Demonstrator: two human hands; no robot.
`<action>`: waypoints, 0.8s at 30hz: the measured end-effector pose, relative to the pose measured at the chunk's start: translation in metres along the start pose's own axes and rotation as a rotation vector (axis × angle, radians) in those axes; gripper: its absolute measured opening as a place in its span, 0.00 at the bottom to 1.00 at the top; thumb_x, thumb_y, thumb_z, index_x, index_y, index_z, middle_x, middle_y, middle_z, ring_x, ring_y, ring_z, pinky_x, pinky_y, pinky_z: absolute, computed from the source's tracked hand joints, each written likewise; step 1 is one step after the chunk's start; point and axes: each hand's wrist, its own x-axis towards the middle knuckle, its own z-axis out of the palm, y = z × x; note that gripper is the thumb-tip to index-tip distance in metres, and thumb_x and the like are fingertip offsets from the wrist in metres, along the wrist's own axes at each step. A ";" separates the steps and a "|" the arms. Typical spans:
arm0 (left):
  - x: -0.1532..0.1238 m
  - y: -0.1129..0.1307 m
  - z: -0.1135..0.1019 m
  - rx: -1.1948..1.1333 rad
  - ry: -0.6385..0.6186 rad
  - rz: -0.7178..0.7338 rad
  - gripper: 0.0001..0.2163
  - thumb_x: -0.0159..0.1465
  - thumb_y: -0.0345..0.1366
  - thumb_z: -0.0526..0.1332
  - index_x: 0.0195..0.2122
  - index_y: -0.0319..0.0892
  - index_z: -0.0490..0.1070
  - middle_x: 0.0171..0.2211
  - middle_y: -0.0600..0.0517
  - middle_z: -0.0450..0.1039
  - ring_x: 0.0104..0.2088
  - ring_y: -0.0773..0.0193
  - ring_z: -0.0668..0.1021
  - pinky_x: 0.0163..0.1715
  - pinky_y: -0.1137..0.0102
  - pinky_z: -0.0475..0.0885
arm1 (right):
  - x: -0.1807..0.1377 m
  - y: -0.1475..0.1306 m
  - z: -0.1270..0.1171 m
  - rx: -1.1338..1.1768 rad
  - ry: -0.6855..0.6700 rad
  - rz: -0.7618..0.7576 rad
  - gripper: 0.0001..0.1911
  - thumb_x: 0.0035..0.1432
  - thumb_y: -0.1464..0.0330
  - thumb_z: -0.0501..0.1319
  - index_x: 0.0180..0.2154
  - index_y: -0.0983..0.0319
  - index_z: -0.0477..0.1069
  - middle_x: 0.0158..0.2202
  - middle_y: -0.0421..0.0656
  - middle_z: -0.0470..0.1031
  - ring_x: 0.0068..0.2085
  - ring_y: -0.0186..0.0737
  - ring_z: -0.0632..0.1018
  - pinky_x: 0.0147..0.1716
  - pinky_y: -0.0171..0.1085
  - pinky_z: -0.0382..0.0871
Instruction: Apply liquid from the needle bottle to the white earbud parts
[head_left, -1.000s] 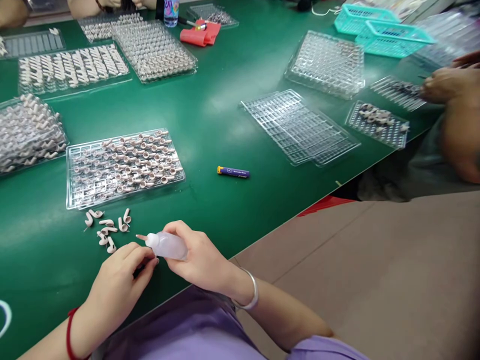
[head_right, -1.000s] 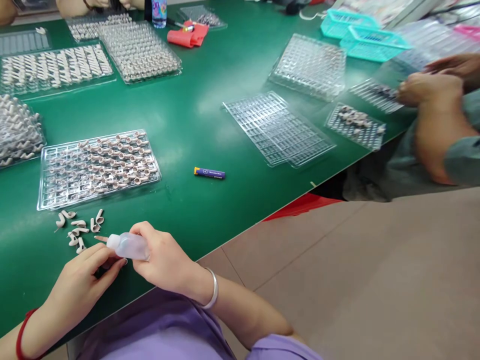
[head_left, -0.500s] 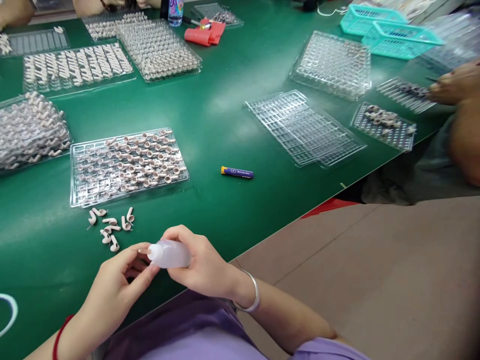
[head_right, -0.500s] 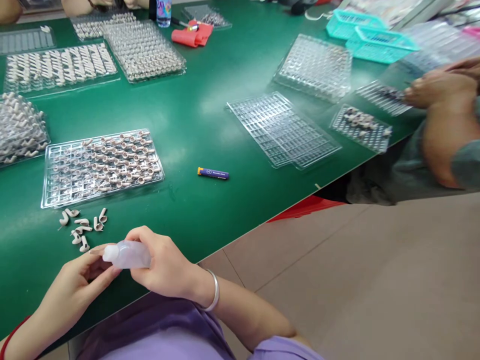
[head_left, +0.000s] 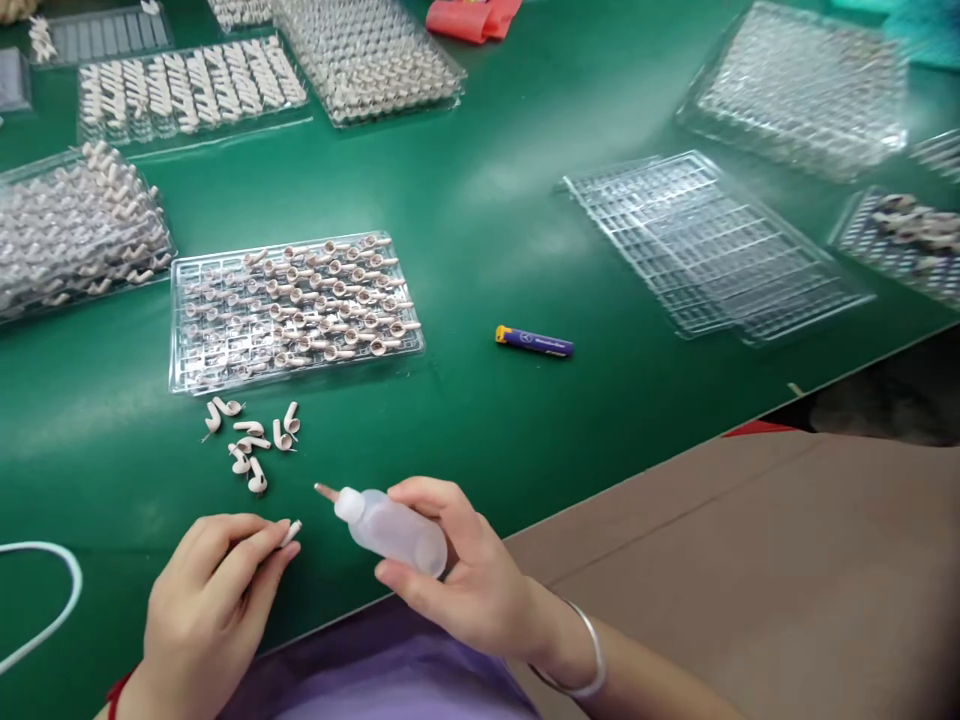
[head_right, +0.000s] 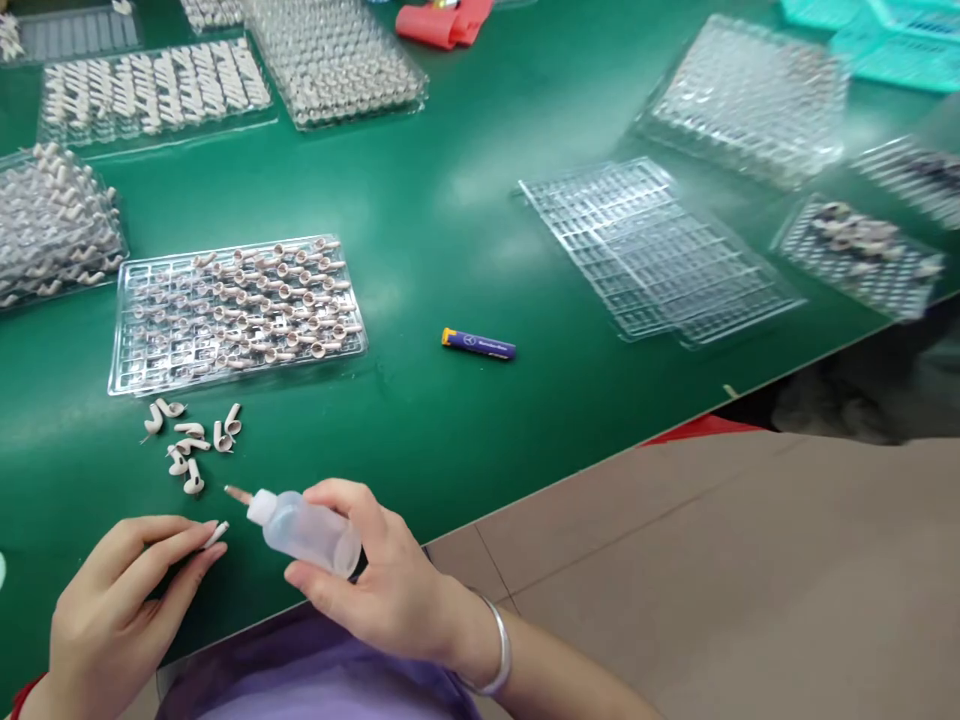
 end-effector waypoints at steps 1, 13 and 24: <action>-0.005 0.000 0.001 0.029 0.014 0.002 0.09 0.61 0.24 0.65 0.42 0.40 0.75 0.35 0.50 0.74 0.35 0.67 0.76 0.37 0.72 0.71 | -0.001 -0.001 0.000 -0.038 -0.005 -0.032 0.24 0.59 0.68 0.64 0.54 0.54 0.58 0.41 0.41 0.73 0.35 0.36 0.76 0.32 0.33 0.73; -0.019 0.006 0.008 0.095 0.023 -0.036 0.15 0.59 0.22 0.66 0.46 0.42 0.74 0.35 0.51 0.73 0.33 0.66 0.75 0.34 0.69 0.71 | -0.002 -0.005 -0.005 -0.219 -0.064 -0.223 0.25 0.58 0.69 0.62 0.56 0.56 0.60 0.34 0.43 0.75 0.27 0.39 0.73 0.25 0.39 0.71; -0.019 0.008 0.007 0.017 0.012 -0.125 0.14 0.59 0.22 0.66 0.44 0.41 0.74 0.36 0.51 0.71 0.35 0.67 0.73 0.36 0.69 0.70 | -0.003 -0.005 -0.008 -0.232 -0.101 -0.218 0.27 0.57 0.69 0.63 0.57 0.57 0.60 0.37 0.44 0.77 0.28 0.40 0.74 0.27 0.39 0.72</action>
